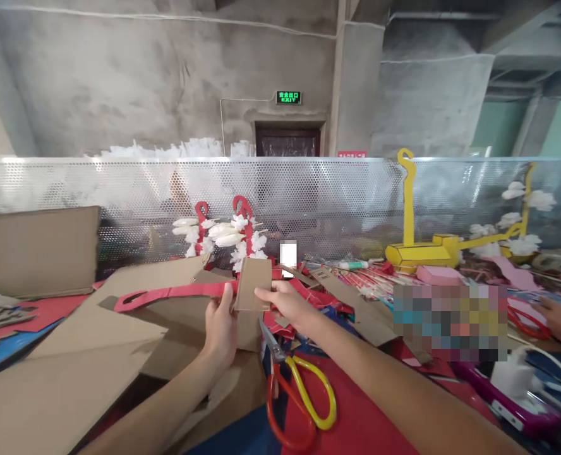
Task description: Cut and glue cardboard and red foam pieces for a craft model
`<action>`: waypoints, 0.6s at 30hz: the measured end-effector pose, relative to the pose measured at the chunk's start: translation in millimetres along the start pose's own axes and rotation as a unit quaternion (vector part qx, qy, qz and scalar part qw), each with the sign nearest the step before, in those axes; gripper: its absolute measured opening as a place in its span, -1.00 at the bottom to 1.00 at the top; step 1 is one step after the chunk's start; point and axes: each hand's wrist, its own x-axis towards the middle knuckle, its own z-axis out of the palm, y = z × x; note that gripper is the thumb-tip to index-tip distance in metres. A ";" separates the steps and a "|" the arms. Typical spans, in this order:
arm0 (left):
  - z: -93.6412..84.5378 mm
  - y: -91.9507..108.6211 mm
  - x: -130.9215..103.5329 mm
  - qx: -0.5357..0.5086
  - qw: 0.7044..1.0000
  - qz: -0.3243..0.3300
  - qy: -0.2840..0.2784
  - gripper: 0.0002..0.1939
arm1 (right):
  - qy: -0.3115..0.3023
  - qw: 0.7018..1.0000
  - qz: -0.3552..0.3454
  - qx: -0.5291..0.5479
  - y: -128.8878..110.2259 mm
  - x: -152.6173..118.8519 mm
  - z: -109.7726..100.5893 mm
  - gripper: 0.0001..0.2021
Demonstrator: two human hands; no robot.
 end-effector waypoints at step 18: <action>29.5 -14.8 1.2 -0.003 0.991 -0.135 0.011 -0.59 | -0.010 0.999 0.030 -0.003 -1.7 9.6 -38.9 -0.58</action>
